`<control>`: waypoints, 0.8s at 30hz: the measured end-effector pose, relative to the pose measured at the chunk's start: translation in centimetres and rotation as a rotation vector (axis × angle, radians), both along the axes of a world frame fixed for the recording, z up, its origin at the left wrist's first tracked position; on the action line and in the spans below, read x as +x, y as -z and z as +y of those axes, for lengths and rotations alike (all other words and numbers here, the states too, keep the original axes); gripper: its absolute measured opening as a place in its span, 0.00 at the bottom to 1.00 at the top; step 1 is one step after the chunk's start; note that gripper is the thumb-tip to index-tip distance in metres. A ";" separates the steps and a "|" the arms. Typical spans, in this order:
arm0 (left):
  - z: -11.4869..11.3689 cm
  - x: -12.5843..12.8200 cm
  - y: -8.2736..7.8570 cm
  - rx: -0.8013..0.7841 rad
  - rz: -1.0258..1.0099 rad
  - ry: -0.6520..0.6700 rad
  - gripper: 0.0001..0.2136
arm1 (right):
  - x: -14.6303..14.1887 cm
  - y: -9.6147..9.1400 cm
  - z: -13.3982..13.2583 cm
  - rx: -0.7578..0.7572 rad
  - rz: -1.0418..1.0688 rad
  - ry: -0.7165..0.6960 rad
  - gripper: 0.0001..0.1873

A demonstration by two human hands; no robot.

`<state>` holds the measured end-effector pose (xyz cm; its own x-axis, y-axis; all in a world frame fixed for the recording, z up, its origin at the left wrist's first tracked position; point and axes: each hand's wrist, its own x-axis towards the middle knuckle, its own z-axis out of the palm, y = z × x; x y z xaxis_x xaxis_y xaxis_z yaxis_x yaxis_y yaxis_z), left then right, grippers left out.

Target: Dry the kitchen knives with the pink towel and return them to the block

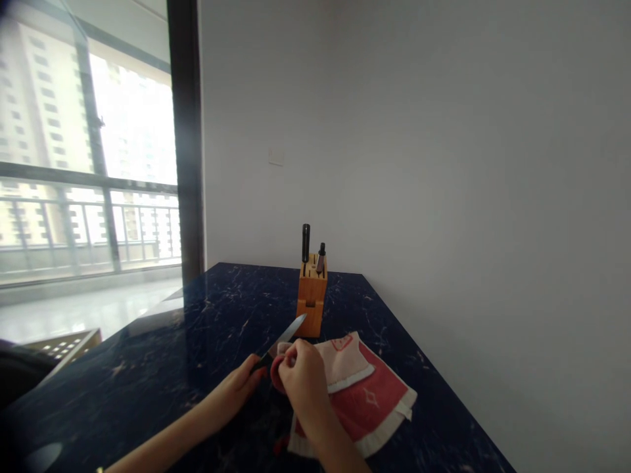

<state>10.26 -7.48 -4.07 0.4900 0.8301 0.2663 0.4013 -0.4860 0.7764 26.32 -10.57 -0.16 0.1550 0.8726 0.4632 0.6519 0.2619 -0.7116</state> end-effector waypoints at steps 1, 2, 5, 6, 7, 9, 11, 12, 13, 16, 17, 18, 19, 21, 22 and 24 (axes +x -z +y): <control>0.0 0.0 0.1 0.007 0.008 0.000 0.10 | -0.1 0.1 -0.1 0.017 0.013 -0.026 0.05; -0.1 0.0 0.1 0.017 0.018 0.001 0.10 | -0.3 0.2 -0.2 0.031 0.021 -0.055 0.05; -0.2 0.1 0.3 0.046 0.051 0.003 0.09 | -0.7 0.5 -0.3 0.047 0.022 -0.111 0.07; -0.2 0.1 0.4 0.052 0.063 -0.003 0.10 | -0.8 0.6 -0.3 0.041 0.019 -0.113 0.07; -0.2 0.1 0.4 0.053 0.077 -0.009 0.10 | -0.8 0.6 -0.3 0.031 0.017 -0.112 0.06; -0.2 0.1 0.4 0.054 0.099 -0.025 0.10 | -0.8 0.5 -0.3 0.007 0.024 -0.107 0.06; -0.2 0.2 0.3 0.056 0.101 -0.032 0.10 | -0.8 0.4 -0.3 0.006 0.052 -0.118 0.07; -0.2 0.2 0.3 0.057 0.093 -0.032 0.10 | -0.8 0.3 -0.3 0.016 0.069 -0.126 0.07; -0.2 0.2 0.3 0.058 0.083 -0.030 0.10 | -0.8 0.3 -0.3 0.031 0.083 -0.133 0.08; -0.2 0.1 0.3 0.047 0.066 -0.027 0.11 | -0.9 0.2 -0.3 0.035 0.077 -0.105 0.07; -0.2 0.1 0.3 0.039 0.067 -0.025 0.10 | -0.9 0.3 -0.3 0.023 0.063 -0.087 0.07; -0.2 0.1 0.3 0.033 0.067 -0.021 0.10 | -0.9 0.3 -0.3 0.018 0.052 -0.073 0.07; -0.2 0.1 0.3 0.031 0.068 -0.018 0.10 | -0.9 0.3 -0.3 0.023 0.044 -0.067 0.07; -0.2 0.1 0.3 0.040 0.075 -0.016 0.10 | -0.9 0.4 -0.2 0.057 0.040 -0.080 0.07; -0.3 0.1 0.2 0.044 0.078 -0.017 0.10 | -0.9 0.5 -0.1 0.072 0.038 -0.088 0.07; -0.3 0.2 0.1 0.038 0.080 -0.022 0.10 | -0.8 0.6 0.0 0.061 0.023 -0.084 0.06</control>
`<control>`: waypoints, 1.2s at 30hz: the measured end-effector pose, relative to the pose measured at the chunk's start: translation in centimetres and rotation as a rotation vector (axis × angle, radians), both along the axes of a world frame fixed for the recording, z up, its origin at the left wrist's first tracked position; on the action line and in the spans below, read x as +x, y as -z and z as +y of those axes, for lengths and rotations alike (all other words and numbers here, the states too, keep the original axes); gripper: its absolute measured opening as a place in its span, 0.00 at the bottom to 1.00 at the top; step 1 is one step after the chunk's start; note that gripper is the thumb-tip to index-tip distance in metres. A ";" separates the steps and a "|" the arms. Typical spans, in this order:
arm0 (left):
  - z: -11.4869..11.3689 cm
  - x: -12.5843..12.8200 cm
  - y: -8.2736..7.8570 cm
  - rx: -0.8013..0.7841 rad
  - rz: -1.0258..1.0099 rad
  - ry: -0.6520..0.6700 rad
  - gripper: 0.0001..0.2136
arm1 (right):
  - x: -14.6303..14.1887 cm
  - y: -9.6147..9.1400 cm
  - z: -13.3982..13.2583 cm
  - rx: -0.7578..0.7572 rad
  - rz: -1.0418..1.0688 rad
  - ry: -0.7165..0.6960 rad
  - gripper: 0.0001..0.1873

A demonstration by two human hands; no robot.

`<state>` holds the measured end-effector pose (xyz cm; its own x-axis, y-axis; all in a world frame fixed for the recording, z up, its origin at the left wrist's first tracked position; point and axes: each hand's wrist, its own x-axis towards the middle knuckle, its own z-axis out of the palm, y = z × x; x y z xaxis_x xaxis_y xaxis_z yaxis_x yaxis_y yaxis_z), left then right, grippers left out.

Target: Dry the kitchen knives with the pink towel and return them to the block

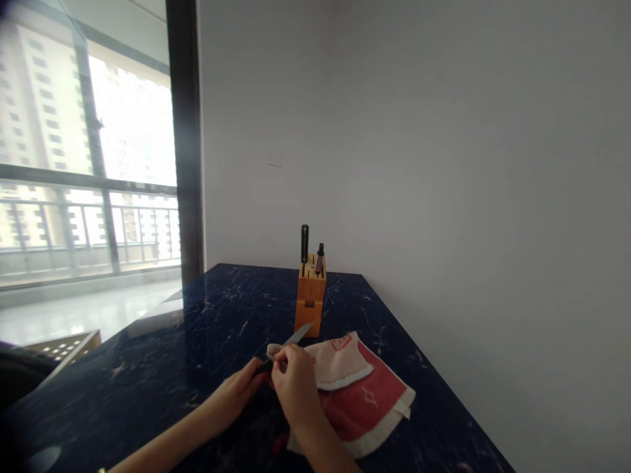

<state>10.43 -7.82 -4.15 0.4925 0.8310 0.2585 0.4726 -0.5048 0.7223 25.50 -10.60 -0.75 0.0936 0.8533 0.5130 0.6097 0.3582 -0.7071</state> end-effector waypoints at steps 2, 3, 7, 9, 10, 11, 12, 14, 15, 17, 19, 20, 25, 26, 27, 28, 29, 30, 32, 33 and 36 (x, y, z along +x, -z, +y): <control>-0.1 0.0 -0.1 -0.019 0.001 -0.004 0.10 | 0.0 0.0 0.0 -0.033 -0.017 0.016 0.06; -0.1 0.0 -0.1 -0.023 0.003 -0.004 0.10 | 0.0 0.0 -0.1 -0.034 -0.019 0.020 0.07; 0.0 -0.1 0.0 -0.005 -0.002 0.007 0.09 | -0.1 -0.2 -0.3 0.045 -0.018 0.003 0.07; 0.0 -0.1 0.1 -0.008 -0.008 0.005 0.09 | -0.1 -0.2 -0.3 0.024 -0.027 0.009 0.07; 0.0 -0.1 0.1 -0.012 -0.009 -0.001 0.09 | -0.1 -0.2 -0.3 0.002 -0.030 0.016 0.07; 0.0 -0.1 0.1 -0.014 -0.010 -0.007 0.09 | -0.1 -0.2 -0.3 -0.014 -0.031 0.021 0.07; 0.0 -0.1 0.0 -0.012 -0.011 -0.012 0.09 | -0.1 -0.2 -0.3 -0.017 -0.030 0.022 0.07; -0.1 -0.1 0.0 -0.004 -0.009 -0.007 0.09 | 0.0 -0.1 -0.2 0.000 -0.020 0.013 0.08; -0.1 0.0 -0.1 0.002 -0.007 -0.002 0.09 | 0.0 -0.1 -0.2 0.004 -0.017 0.006 0.08; -0.1 0.0 0.0 0.009 -0.003 0.002 0.09 | 0.1 -0.1 -0.3 -0.018 -0.020 0.005 0.07; -0.1 0.0 0.2 0.018 -0.002 -0.002 0.09 | 0.1 -0.2 -0.4 -0.051 -0.024 0.008 0.07; -0.1 0.0 0.3 0.026 -0.002 -0.004 0.09 | 0.1 -0.3 -0.4 -0.053 -0.020 0.004 0.07; 0.1 0.0 0.6 0.044 -0.017 -0.015 0.09 | 0.0 -0.5 -0.4 -0.020 -0.040 0.012 0.07; 0.1 0.0 0.5 0.034 -0.015 -0.019 0.09 | 0.0 -0.5 -0.4 -0.032 -0.055 0.026 0.07; 0.1 -0.1 0.4 0.025 -0.011 -0.022 0.10 | 0.1 -0.4 -0.3 -0.045 -0.062 0.035 0.07; 0.1 -0.1 0.3 0.017 -0.007 -0.024 0.10 | 0.1 -0.3 -0.2 -0.052 -0.060 0.034 0.07; 0.1 -0.1 0.2 0.013 -0.005 -0.025 0.10 | 0.1 -0.3 -0.1 -0.047 -0.047 0.025 0.07; 0.1 -0.1 0.1 0.013 -0.005 -0.023 0.10 | 0.1 -0.2 -0.1 -0.032 -0.031 0.011 0.07; 0.1 -0.1 0.1 0.017 -0.006 -0.017 0.10 | 0.1 -0.1 -0.1 0.002 -0.010 -0.014 0.08; 0.1 -0.1 0.1 0.016 -0.003 -0.013 0.10 | 0.1 0.0 -0.1 0.004 -0.007 -0.016 0.07; 0.1 0.0 0.4 0.022 0.011 -0.011 0.10 | 0.2 -0.2 -0.2 -0.031 0.007 -0.015 0.07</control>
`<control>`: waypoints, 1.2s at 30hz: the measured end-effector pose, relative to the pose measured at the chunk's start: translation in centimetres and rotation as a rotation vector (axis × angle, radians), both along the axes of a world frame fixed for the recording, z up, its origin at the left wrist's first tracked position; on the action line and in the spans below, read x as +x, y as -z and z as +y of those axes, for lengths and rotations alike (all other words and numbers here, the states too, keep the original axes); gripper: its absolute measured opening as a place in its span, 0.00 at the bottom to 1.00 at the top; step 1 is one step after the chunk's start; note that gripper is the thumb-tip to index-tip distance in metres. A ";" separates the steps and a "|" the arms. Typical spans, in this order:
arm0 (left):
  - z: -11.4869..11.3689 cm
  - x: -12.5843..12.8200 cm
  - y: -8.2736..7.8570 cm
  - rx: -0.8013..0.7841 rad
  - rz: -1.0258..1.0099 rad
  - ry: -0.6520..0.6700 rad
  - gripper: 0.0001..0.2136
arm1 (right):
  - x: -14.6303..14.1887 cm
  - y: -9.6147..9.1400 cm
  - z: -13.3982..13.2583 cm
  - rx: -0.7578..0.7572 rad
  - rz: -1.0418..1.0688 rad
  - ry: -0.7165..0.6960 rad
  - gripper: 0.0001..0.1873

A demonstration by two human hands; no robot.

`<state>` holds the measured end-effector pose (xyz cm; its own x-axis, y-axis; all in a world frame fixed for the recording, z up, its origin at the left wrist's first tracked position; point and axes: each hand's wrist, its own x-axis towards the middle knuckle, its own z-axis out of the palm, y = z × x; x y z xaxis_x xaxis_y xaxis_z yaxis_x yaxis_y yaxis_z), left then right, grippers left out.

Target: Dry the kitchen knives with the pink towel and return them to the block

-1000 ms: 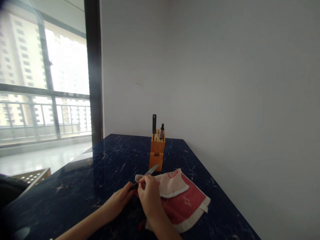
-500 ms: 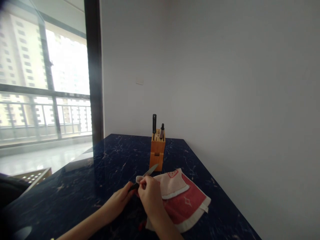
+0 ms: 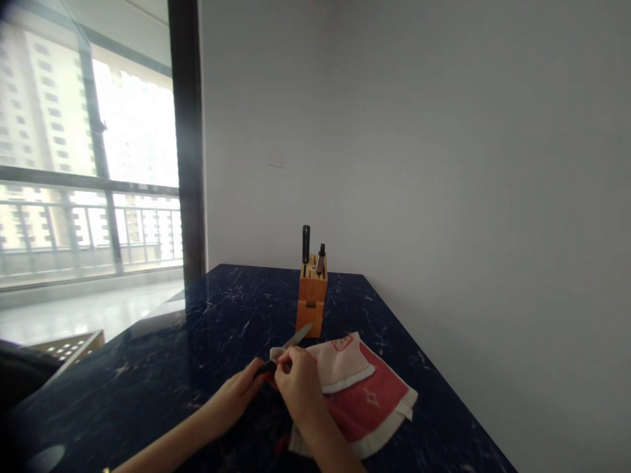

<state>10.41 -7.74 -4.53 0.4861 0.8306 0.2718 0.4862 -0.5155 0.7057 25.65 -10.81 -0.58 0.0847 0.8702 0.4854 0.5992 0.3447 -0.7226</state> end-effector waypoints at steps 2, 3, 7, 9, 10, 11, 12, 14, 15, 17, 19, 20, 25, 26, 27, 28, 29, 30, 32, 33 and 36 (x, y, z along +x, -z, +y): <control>0.0 0.0 0.3 0.024 0.006 -0.002 0.10 | 0.0 -0.1 -0.1 0.009 0.036 -0.026 0.07; 0.0 0.1 0.4 0.039 0.004 -0.002 0.10 | -0.1 -0.2 -0.1 0.027 0.049 -0.045 0.08; 0.0 0.1 0.4 0.040 -0.013 0.005 0.10 | -0.2 0.0 0.0 0.055 0.024 -0.031 0.07; -0.1 0.0 0.1 0.020 -0.021 0.005 0.10 | -0.2 0.3 0.0 0.036 -0.004 0.003 0.06; -0.1 0.0 0.0 0.016 -0.027 0.003 0.10 | -0.3 0.4 0.0 0.033 -0.013 0.010 0.06; -0.1 0.0 -0.1 0.013 -0.033 0.004 0.10 | -0.3 0.5 -0.1 0.033 -0.018 0.009 0.06; -0.1 0.0 -0.1 0.010 -0.037 0.007 0.10 | -0.4 0.5 -0.1 0.035 -0.019 0.003 0.06; -0.1 0.0 -0.2 0.002 -0.034 0.010 0.09 | -0.2 0.3 0.0 0.035 -0.019 -0.006 0.06; -0.1 0.0 -0.2 -0.002 -0.027 0.014 0.09 | 0.0 0.2 0.1 0.035 -0.017 0.000 0.06; -0.2 0.0 -0.3 -0.002 -0.003 0.021 0.09 | 0.8 -0.2 0.5 0.045 -0.004 0.031 0.05; -0.4 0.1 -0.5 0.006 0.022 0.028 0.09 | 1.8 -0.6 1.0 0.075 0.028 0.087 0.03; -0.4 0.1 -0.5 0.008 0.032 0.028 0.09 | 2.3 -0.7 1.2 0.089 0.050 0.116 0.02; -0.5 0.1 -0.6 -0.016 0.034 0.003 0.09 | 3.0 -0.5 1.6 0.076 0.127 0.055 0.03; -0.4 0.0 -0.6 -0.020 0.028 0.006 0.09 | 2.9 -0.4 1.5 0.068 0.130 0.018 0.04; -0.4 0.0 -0.6 -0.021 0.023 0.012 0.09 | 2.8 -0.4 1.5 0.061 0.135 -0.006 0.04; -0.4 0.0 -0.6 -0.021 0.020 0.018 0.09 | 2.9 -0.4 1.5 0.056 0.143 -0.009 0.04; -0.4 0.0 -0.7 -0.018 0.020 0.024 0.09 | 3.0 -0.5 1.6 0.056 0.158 0.005 0.04; -0.4 0.0 -0.7 -0.015 0.023 0.026 0.09 | 3.3 -0.5 1.7 0.057 0.177 0.029 0.04; -0.4 0.1 -0.8 -0.013 0.032 0.026 0.09 | 3.9 -0.7 1.9 0.062 0.226 0.072 0.05; -0.5 0.1 -0.8 -0.014 0.033 0.027 0.09 | 4.1 -0.7 2.0 0.061 0.247 0.081 0.06; -0.5 0.2 -0.9 -0.024 0.029 0.027 0.09 | 4.5 -0.4 2.4 0.028 0.301 0.032 0.07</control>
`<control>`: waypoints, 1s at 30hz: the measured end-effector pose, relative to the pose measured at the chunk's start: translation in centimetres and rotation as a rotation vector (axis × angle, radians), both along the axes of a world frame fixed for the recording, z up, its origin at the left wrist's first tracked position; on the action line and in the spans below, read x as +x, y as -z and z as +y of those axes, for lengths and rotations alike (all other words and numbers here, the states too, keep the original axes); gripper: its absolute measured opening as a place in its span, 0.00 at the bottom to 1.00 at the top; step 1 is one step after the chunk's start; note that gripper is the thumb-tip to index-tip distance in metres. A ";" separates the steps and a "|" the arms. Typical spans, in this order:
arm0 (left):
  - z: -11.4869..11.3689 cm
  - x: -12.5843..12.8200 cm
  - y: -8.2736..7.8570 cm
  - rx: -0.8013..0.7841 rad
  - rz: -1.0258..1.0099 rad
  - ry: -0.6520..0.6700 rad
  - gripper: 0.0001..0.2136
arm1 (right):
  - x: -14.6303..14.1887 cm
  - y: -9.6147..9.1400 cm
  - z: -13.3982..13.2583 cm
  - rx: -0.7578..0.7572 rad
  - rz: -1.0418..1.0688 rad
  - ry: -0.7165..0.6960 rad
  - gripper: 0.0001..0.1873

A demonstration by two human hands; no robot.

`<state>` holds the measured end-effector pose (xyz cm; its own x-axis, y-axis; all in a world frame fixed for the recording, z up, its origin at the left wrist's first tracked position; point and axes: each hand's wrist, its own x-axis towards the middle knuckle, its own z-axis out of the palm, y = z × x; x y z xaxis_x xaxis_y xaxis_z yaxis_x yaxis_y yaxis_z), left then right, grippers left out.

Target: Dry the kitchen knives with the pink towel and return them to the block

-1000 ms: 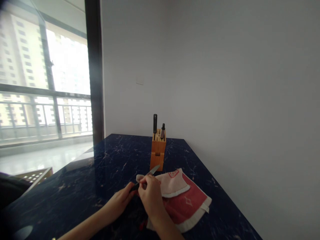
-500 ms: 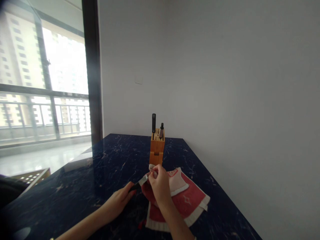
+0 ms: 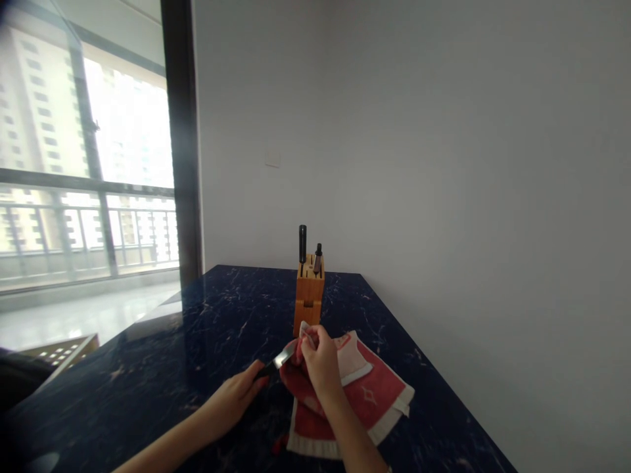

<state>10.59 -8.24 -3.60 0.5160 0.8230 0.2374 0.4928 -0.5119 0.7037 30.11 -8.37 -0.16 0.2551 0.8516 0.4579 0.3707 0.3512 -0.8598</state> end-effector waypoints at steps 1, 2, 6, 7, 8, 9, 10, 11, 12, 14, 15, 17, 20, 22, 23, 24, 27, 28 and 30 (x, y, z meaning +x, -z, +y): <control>0.0 0.0 0.0 -0.003 -0.002 0.001 0.09 | 0.0 0.2 0.2 -0.010 0.026 -0.022 0.07; 0.0 0.0 -0.1 -0.003 -0.002 0.001 0.09 | 0.0 0.4 0.3 -0.018 0.058 -0.035 0.08; -0.1 -0.1 -0.2 -0.003 -0.004 -0.003 0.09 | 0.0 0.7 0.7 -0.018 0.192 -0.015 0.10; -0.1 -0.1 -0.2 -0.004 -0.006 -0.002 0.09 | 0.0 0.7 0.7 -0.018 0.201 -0.024 0.10; -0.1 -0.1 -0.2 -0.009 -0.008 -0.002 0.09 | -0.1 0.7 0.7 -0.021 0.199 -0.044 0.10; -0.1 -0.2 -0.2 -0.016 -0.011 -0.002 0.09 | -0.1 0.7 0.7 -0.025 0.189 -0.071 0.10; -0.1 -0.2 -0.2 -0.023 -0.015 -0.004 0.09 | -0.1 0.7 0.7 -0.027 0.177 -0.090 0.10; -0.1 -0.2 -0.2 -0.030 -0.018 -0.003 0.09 | -0.2 0.7 0.7 -0.026 0.169 -0.096 0.10; -0.1 -0.2 -0.2 -0.036 -0.022 0.000 0.10 | -0.1 0.8 0.8 -0.022 0.166 -0.084 0.09; 0.0 -0.2 -0.2 -0.043 -0.028 0.002 0.10 | -0.1 1.1 1.0 -0.009 0.180 -0.030 0.09; 0.1 -0.2 -0.2 -0.047 -0.031 0.001 0.10 | 0.0 1.2 1.1 -0.008 0.188 -0.016 0.09; 0.3 -0.2 -0.1 -0.059 -0.043 0.001 0.10 | -0.1 1.3 1.1 -0.032 0.186 -0.054 0.08; 0.5 -0.2 -0.1 -0.066 -0.072 0.017 0.10 | -0.4 1.1 0.9 -0.081 0.139 -0.126 0.06; 0.5 -0.2 -0.1 -0.066 -0.078 0.017 0.10 | -0.8 1.0 0.6 -0.077 0.101 -0.108 0.07; 0.5 -0.2 -0.2 -0.068 -0.077 0.017 0.10 | -1.0 1.0 0.4 -0.068 0.078 -0.093 0.07; 0.5 -0.2 -0.2 -0.071 -0.076 0.019 0.10 | -1.3 1.0 0.3 -0.057 0.049 -0.085 0.07; 0.5 -0.3 -0.1 -0.073 -0.084 0.029 0.10 | -2.5 1.4 -0.4 -0.058 -0.047 -0.141 0.07; 0.6 -0.4 -0.1 -0.071 -0.086 0.028 0.09 | -3.0 1.5 -0.6 -0.061 -0.072 -0.170 0.07; 0.8 -0.5 0.1 -0.067 -0.095 0.024 0.09 | -3.7 1.7 -1.1 -0.060 -0.106 -0.201 0.08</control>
